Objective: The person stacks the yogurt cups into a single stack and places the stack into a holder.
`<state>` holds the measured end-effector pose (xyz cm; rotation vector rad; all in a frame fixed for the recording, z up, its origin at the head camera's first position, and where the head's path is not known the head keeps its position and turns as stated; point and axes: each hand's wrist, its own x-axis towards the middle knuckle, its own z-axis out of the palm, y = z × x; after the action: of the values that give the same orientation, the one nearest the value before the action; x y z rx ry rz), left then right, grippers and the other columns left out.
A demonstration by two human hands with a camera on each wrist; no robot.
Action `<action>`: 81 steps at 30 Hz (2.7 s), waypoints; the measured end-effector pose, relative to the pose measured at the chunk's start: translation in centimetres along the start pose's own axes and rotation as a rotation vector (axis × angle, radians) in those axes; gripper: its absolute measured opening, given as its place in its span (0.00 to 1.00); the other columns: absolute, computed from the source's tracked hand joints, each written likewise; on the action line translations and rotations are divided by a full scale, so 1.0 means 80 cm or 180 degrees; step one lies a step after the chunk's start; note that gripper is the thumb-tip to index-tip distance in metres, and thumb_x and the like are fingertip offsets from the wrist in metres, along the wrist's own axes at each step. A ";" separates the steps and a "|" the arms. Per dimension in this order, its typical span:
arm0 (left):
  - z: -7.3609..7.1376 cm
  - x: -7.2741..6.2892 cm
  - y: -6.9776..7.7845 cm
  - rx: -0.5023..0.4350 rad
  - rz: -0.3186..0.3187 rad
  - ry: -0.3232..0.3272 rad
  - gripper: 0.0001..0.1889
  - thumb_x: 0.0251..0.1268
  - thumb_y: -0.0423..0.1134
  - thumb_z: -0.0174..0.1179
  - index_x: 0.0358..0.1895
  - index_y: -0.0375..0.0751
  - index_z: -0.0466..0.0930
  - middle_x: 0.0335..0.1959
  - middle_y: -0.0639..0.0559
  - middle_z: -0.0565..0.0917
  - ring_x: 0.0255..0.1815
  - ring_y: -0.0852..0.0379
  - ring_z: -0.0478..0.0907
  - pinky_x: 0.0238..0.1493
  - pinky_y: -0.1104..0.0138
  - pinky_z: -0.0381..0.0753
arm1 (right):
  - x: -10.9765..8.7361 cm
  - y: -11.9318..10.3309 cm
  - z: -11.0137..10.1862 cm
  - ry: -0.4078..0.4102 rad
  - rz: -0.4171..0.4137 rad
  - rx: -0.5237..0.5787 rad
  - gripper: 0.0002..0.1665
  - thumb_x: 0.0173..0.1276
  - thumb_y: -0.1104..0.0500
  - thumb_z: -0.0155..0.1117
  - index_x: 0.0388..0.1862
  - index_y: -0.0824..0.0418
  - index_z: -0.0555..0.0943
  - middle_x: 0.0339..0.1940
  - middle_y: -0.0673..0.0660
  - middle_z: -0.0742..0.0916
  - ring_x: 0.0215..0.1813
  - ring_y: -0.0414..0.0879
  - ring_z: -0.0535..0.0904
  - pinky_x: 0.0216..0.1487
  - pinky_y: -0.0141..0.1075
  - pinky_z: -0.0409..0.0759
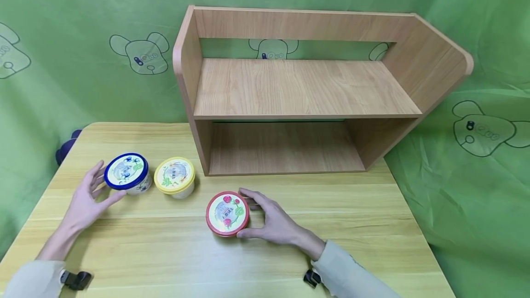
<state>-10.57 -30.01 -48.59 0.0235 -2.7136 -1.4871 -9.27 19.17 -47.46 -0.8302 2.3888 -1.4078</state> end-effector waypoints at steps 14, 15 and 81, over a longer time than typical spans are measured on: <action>0.007 0.008 0.002 -0.0154 -0.0169 -0.0018 0.60 0.65 0.43 0.75 0.87 0.40 0.37 0.85 0.25 0.52 0.80 0.18 0.57 0.77 0.26 0.60 | 0.004 -0.006 0.003 -0.0082 0.0117 0.0044 0.59 0.57 0.48 0.86 0.83 0.55 0.64 0.78 0.55 0.78 0.69 0.44 0.81 0.76 0.39 0.79; 0.008 0.008 0.003 -0.0164 -0.0160 -0.0012 0.59 0.65 0.43 0.75 0.87 0.39 0.37 0.85 0.25 0.52 0.80 0.19 0.57 0.76 0.26 0.61 | 0.004 -0.005 0.003 -0.0082 0.0123 0.0044 0.59 0.57 0.48 0.86 0.83 0.55 0.64 0.78 0.55 0.78 0.69 0.44 0.81 0.77 0.39 0.79; 0.000 -0.013 0.041 -0.0364 0.0177 0.0435 0.49 0.59 0.29 0.76 0.81 0.34 0.57 0.74 0.39 0.75 0.59 0.83 0.72 0.58 0.90 0.74 | 0.003 0.003 0.001 -0.0076 0.0088 -0.0001 0.57 0.56 0.49 0.87 0.81 0.52 0.67 0.74 0.51 0.81 0.65 0.41 0.82 0.74 0.38 0.82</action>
<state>-9.54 -28.20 -45.84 0.0432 -2.4993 -1.5615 -9.50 19.05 -47.69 -0.8062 2.3735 -1.3794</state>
